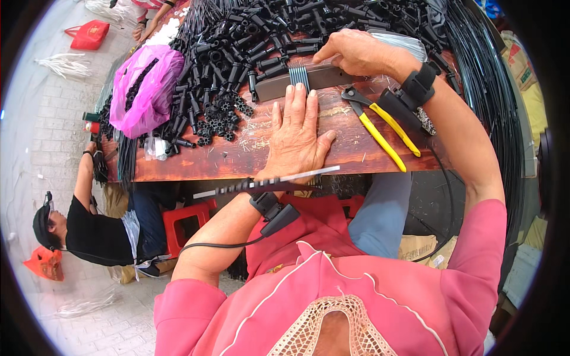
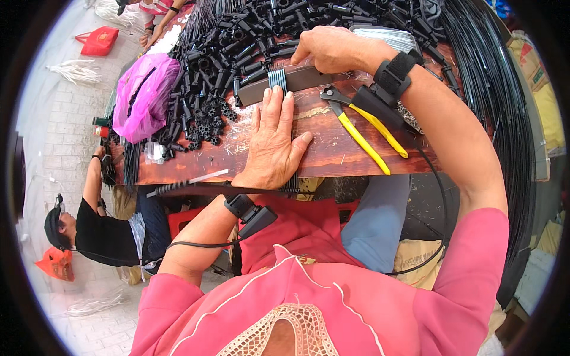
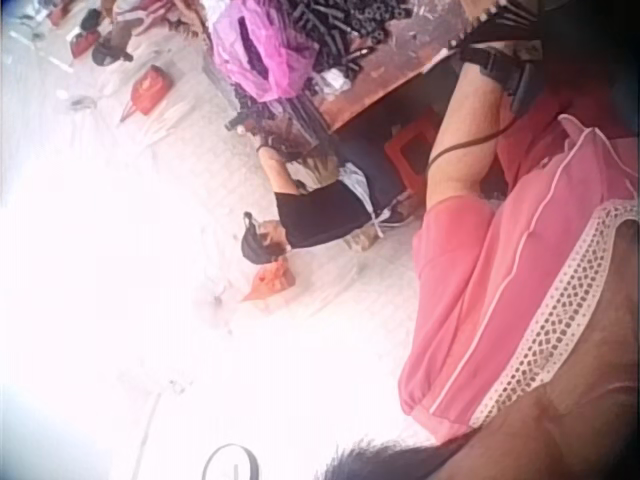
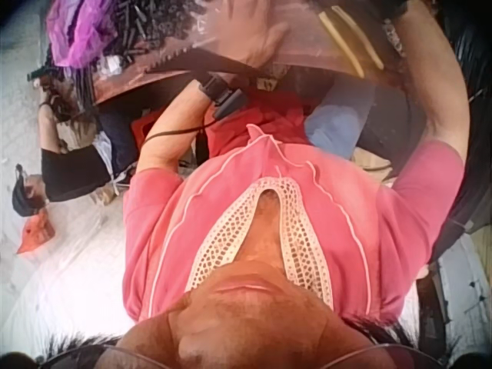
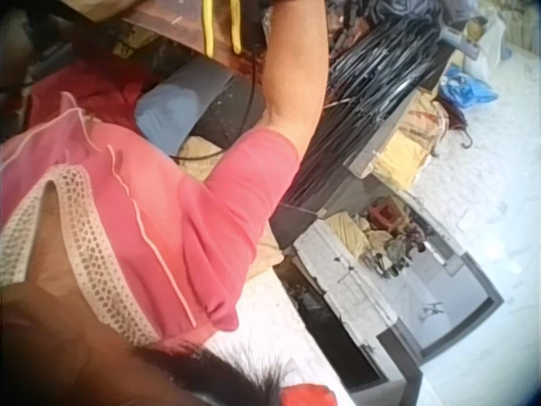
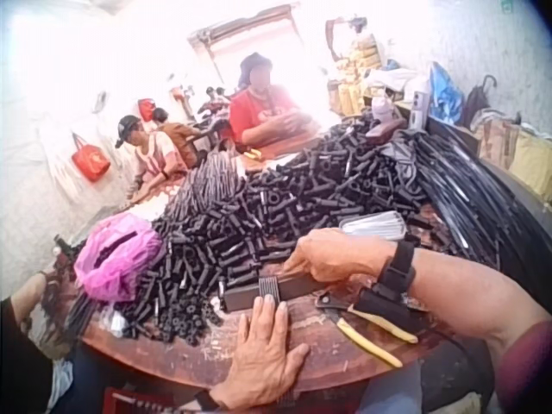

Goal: Assembling the framework of an umbrella by attaching ribs and connectors.

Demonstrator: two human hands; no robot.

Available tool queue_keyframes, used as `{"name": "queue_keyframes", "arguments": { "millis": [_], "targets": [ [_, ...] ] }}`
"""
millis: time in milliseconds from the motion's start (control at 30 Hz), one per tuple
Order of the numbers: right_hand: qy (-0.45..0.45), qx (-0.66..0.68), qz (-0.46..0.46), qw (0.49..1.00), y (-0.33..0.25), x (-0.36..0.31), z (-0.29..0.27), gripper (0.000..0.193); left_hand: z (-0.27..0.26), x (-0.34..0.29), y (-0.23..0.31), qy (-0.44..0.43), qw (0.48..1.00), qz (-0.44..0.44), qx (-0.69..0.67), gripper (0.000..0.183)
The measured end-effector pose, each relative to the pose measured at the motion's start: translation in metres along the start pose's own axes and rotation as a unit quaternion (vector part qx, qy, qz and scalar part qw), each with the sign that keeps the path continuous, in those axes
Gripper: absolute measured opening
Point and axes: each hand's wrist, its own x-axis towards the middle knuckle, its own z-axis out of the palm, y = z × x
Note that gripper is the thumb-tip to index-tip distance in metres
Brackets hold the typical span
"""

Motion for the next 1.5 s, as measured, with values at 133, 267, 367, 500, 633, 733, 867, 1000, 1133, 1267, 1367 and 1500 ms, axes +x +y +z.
{"name": "queue_keyframes", "arguments": {
  "millis": [133,267,367,500,633,733,867,1000,1133,1267,1367,1500],
  "targets": [
    [-0.002,0.05,-0.009,0.999,0.015,0.005,0.002,0.039,-0.004,0.002,0.003,-0.011,1.0,-0.011,0.007,0.074],
    [-0.022,0.093,0.008,0.995,0.019,0.007,0.0,0.02,-0.004,0.001,0.004,-0.006,1.0,-0.017,0.005,0.074],
    [-0.055,0.143,-0.017,0.988,0.017,0.011,-0.008,0.02,-0.002,-0.001,0.001,0.0,1.0,-0.001,0.003,0.075],
    [-0.082,0.147,-0.026,0.985,0.008,0.015,-0.007,0.024,-0.002,-0.002,0.002,-0.004,1.0,0.0,0.004,0.075],
    [-0.021,0.108,-0.053,0.993,0.006,0.019,-0.001,0.024,-0.002,-0.001,0.0,-0.003,1.0,0.0,0.001,0.075],
    [-0.009,0.107,-0.035,0.994,-0.001,0.025,0.001,0.022,-0.003,-0.002,0.0,-0.005,1.0,-0.002,0.002,0.075],
    [0.005,0.106,0.001,0.994,-0.006,0.028,0.005,0.019,-0.003,-0.001,0.001,-0.002,1.0,-0.001,-0.001,0.074],
    [0.026,0.118,0.05,0.991,-0.013,0.031,0.013,0.022,-0.002,-0.001,0.002,-0.003,1.0,-0.001,-0.003,0.074],
    [0.135,0.018,-0.012,0.991,0.007,0.016,0.005,0.024,-0.002,-0.002,0.001,0.001,1.0,-0.002,-0.005,0.074],
    [0.153,-0.055,0.105,0.981,0.04,-0.02,-0.055,0.012,-0.003,-0.003,0.001,0.0,1.0,-0.005,-0.002,0.075],
    [0.091,-0.119,0.176,0.973,0.066,-0.046,-0.066,0.012,0.0,-0.002,0.0,0.003,1.0,-0.001,-0.001,0.075],
    [0.097,-0.087,0.148,0.98,0.071,-0.057,-0.056,0.014,-0.002,-0.003,0.0,0.0,1.0,-0.006,-0.003,0.074]
  ]
}}
